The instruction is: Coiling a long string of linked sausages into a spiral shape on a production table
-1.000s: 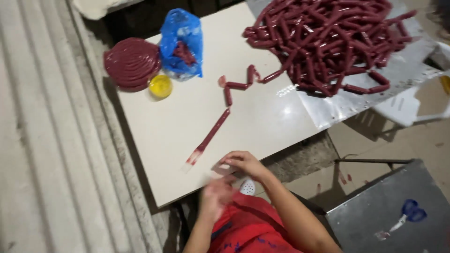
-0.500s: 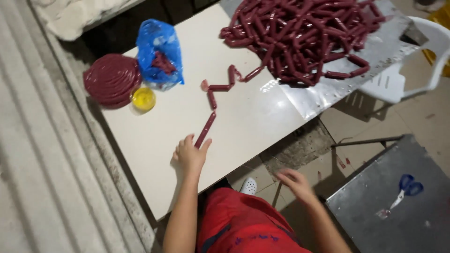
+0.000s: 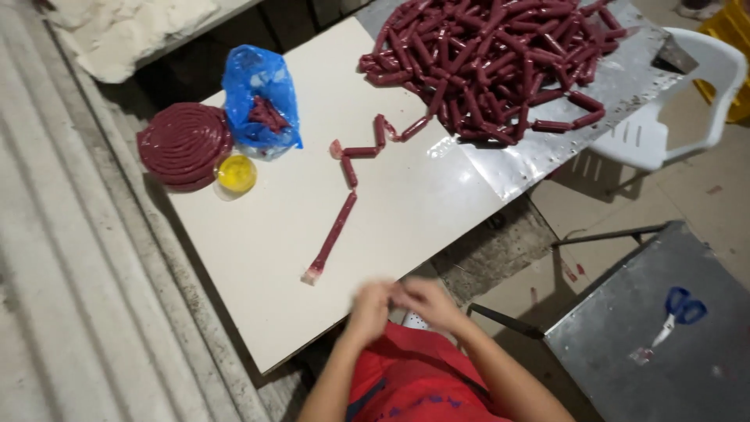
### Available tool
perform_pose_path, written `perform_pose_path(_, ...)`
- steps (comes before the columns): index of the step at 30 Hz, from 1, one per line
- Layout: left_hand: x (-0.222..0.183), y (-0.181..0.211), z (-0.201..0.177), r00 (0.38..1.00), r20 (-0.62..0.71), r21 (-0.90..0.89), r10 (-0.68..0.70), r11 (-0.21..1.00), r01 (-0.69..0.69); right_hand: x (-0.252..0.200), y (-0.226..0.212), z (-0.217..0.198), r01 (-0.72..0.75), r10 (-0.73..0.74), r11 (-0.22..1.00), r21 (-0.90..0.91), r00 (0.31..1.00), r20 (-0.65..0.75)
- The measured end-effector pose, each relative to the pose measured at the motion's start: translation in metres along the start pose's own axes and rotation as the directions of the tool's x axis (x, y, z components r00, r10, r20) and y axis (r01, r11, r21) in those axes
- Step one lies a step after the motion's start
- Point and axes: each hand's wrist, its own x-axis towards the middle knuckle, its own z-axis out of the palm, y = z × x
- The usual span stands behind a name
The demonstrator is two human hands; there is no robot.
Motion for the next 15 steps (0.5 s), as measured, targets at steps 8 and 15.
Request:
perform_pose_path(8,-0.025,-0.068,-0.054,0.547,-0.257,-0.705,-0.797,0.542,0.457,0.065,0.0,0.074,-0.318,0.262,0.907,0.276,0.939,0.221)
perform_pose_path(15,0.093,-0.015,-0.066,0.885,-0.32,0.175,-0.337,0.897,0.405,-0.026,-0.001,-0.057,-0.588,0.742,0.645,0.487,0.635,-0.215)
